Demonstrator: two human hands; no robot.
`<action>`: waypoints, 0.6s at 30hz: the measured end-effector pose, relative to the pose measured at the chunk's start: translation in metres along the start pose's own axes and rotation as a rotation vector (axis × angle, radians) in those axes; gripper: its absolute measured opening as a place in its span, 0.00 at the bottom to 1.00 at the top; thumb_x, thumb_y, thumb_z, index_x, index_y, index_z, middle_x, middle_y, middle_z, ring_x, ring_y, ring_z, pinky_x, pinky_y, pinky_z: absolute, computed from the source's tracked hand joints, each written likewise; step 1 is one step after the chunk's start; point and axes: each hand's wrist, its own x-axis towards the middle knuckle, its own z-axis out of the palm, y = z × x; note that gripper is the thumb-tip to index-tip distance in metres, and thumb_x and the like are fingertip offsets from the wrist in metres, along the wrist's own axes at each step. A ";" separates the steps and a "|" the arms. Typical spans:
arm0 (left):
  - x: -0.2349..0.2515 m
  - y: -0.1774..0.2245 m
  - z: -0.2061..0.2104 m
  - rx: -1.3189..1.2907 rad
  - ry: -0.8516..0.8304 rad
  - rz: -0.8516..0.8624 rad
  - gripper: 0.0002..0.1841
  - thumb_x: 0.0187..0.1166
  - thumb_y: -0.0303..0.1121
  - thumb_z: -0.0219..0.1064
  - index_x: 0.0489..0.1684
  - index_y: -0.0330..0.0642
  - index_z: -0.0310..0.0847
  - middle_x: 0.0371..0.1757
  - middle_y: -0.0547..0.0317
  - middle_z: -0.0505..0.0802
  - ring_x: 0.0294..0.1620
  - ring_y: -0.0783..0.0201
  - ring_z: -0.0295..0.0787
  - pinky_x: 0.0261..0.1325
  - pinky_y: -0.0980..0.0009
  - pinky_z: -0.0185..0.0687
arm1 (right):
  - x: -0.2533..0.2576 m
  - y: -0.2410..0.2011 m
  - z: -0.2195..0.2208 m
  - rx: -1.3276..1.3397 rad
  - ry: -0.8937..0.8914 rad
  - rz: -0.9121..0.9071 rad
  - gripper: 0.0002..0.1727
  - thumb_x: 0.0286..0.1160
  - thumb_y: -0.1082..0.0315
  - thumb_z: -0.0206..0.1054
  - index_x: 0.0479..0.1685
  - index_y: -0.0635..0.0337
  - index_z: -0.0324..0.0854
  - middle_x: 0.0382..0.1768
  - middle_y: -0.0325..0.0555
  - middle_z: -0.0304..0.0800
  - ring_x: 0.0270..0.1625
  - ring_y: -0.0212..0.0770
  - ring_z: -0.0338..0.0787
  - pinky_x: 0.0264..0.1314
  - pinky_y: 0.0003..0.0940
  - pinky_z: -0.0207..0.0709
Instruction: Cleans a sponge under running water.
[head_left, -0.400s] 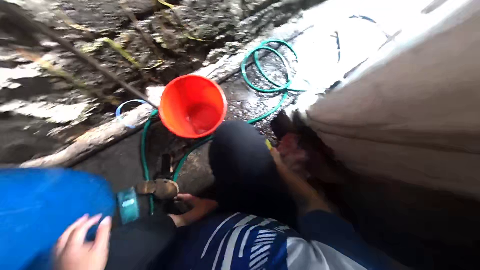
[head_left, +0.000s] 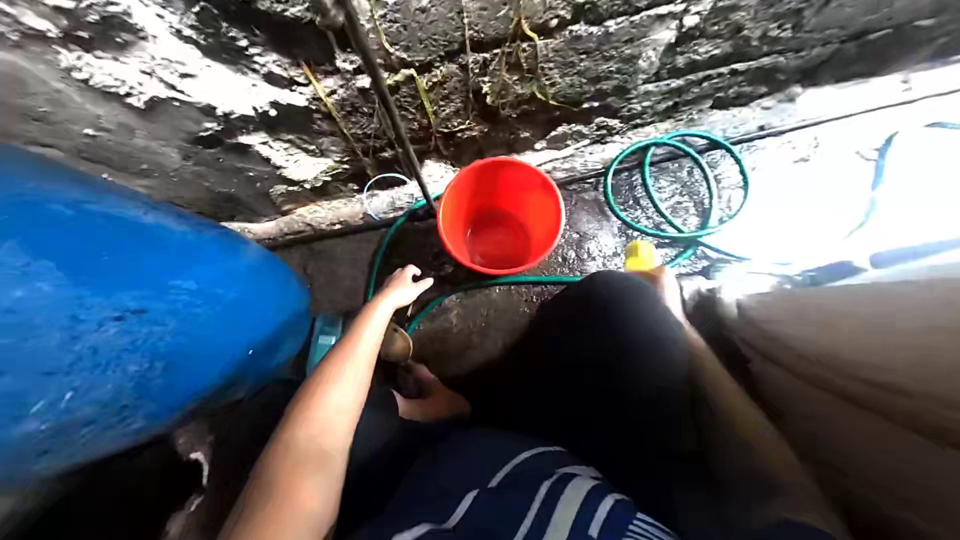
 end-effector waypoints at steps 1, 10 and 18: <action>0.010 -0.014 0.010 0.022 0.061 -0.117 0.36 0.79 0.57 0.70 0.78 0.39 0.75 0.78 0.29 0.78 0.80 0.31 0.72 0.78 0.32 0.67 | 0.025 0.018 0.012 0.005 -0.112 -0.025 0.23 0.82 0.52 0.70 0.42 0.70 0.92 0.45 0.74 0.91 0.52 0.73 0.90 0.60 0.74 0.78; 0.028 -0.116 0.146 -0.600 0.514 -1.006 0.62 0.61 0.61 0.82 0.93 0.38 0.46 0.86 0.32 0.68 0.83 0.39 0.69 0.77 0.43 0.74 | 0.091 -0.133 0.038 0.016 -0.746 0.277 0.44 0.86 0.37 0.57 0.61 0.82 0.79 0.60 0.83 0.82 0.66 0.77 0.82 0.70 0.76 0.68; 0.037 -0.126 0.132 -0.765 0.534 -0.827 0.55 0.63 0.47 0.84 0.91 0.37 0.51 0.81 0.30 0.74 0.80 0.38 0.72 0.78 0.42 0.73 | 0.131 -0.028 0.078 -0.031 -0.356 0.509 0.36 0.87 0.42 0.54 0.58 0.75 0.83 0.59 0.79 0.85 0.67 0.77 0.83 0.66 0.80 0.70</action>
